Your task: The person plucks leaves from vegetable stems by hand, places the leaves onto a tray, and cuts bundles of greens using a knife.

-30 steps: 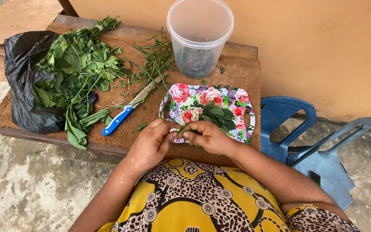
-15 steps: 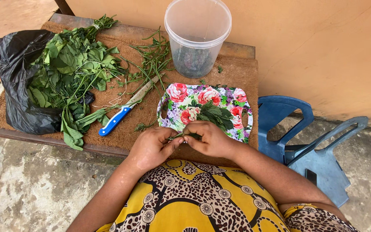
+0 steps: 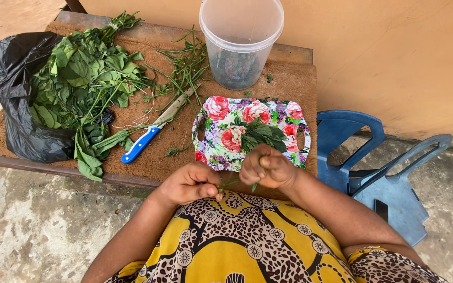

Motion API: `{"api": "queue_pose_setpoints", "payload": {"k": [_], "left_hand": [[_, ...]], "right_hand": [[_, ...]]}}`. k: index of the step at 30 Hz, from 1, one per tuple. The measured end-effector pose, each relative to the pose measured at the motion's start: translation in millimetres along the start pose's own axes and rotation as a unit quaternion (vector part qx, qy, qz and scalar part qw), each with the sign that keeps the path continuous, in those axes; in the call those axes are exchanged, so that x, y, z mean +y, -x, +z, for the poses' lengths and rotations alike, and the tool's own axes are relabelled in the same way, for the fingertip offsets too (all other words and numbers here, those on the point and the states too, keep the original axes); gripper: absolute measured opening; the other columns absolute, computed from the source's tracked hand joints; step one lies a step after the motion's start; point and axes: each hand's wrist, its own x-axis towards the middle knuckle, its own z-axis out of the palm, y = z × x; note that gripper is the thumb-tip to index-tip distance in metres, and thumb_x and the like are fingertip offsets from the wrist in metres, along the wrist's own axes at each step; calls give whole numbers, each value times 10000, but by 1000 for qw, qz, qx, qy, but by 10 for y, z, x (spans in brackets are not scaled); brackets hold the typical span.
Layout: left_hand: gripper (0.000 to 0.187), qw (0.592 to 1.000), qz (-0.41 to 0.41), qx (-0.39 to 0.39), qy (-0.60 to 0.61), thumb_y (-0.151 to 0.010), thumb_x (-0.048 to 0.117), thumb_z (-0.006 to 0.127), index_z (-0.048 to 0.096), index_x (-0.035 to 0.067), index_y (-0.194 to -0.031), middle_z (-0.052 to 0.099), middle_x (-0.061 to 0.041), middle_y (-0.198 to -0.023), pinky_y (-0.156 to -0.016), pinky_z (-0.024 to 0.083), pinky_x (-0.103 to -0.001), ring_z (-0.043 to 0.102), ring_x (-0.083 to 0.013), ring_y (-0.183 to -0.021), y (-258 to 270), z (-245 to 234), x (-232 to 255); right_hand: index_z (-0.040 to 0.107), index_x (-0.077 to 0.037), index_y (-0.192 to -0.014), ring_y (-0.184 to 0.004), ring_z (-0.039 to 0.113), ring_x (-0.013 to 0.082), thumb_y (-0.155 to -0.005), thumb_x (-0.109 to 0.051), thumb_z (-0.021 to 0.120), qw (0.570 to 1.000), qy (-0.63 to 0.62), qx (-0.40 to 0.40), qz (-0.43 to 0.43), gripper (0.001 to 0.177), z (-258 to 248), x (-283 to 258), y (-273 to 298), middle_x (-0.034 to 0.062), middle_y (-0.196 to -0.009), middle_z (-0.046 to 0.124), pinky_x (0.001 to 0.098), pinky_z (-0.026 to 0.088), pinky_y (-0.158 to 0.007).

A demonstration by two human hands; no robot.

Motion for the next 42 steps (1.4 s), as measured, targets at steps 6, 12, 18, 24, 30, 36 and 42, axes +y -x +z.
{"api": "queue_pose_setpoints", "payload": {"k": [6, 12, 18, 24, 30, 36, 42], "left_hand": [[210, 986, 59, 118, -101, -1028, 159, 656, 687, -31, -1110, 750, -142, -1084, -921, 584, -373, 720, -219, -1015, 341, -36, 298], [193, 955, 13, 203, -217, -953, 122, 702, 657, -35, -1056, 769, -163, -1022, -871, 592, -384, 757, -240, -974, 810, -35, 543], [225, 929, 31, 262, -258, -946, 111, 688, 652, -45, -1103, 776, -161, -1045, -868, 585, -360, 751, -233, -980, 1314, -105, 766], [293, 892, 101, 409, -166, -963, 19, 482, 659, -73, -1177, 724, -186, -1176, -827, 481, -297, 582, -140, -893, 1726, 16, 1044], [203, 844, 105, 419, -319, -985, -38, 475, 659, -43, -1069, 674, -124, -1016, -794, 464, -272, 557, -123, -805, 1513, -85, 1392], [193, 727, 178, 301, -591, -894, -30, 552, 706, 36, -989, 668, -47, -984, -879, 497, -371, 630, -190, -931, 500, -736, 1555], [314, 679, 73, 159, -713, -759, 28, 678, 780, 178, -1014, 697, -44, -1225, -1059, 373, -585, 635, -284, -1161, -301, -1320, 1154]], "right_hand": [[772, -36, -1163, -728, 448, 131, -974, -178, 603, 855, 412, 312, 44, 290, -120, -785, 93, 14, -800, 497, 301, 401, -680], [742, -65, -1201, -968, 676, 276, -943, -161, 676, 460, 846, 260, 67, 284, -450, -493, 133, 106, -1052, 715, 368, 540, -896], [767, -65, -993, -1005, 648, 326, -823, -260, 802, 349, 918, 187, 34, 262, -251, -368, -90, 122, -1060, 679, 456, 524, -897], [746, -44, -1009, -1056, 651, 302, -837, -199, 815, 430, 878, 211, 9, 241, 161, -540, -345, 114, -1089, 661, 431, 530, -924], [736, -44, -1010, -1024, 680, 265, -836, -180, 792, 534, 822, 193, 41, 227, 219, -293, -389, 111, -1099, 671, 381, 558, -880], [728, -39, -1016, -1053, 674, 276, -838, -183, 768, 518, 842, 113, 99, 233, 115, -70, -379, 131, -1131, 677, 395, 550, -929], [712, -39, -945, -1021, 685, 289, -836, -197, 783, 527, 836, 60, 139, 205, 247, 14, -443, 104, -1049, 696, 423, 540, -914]]}}
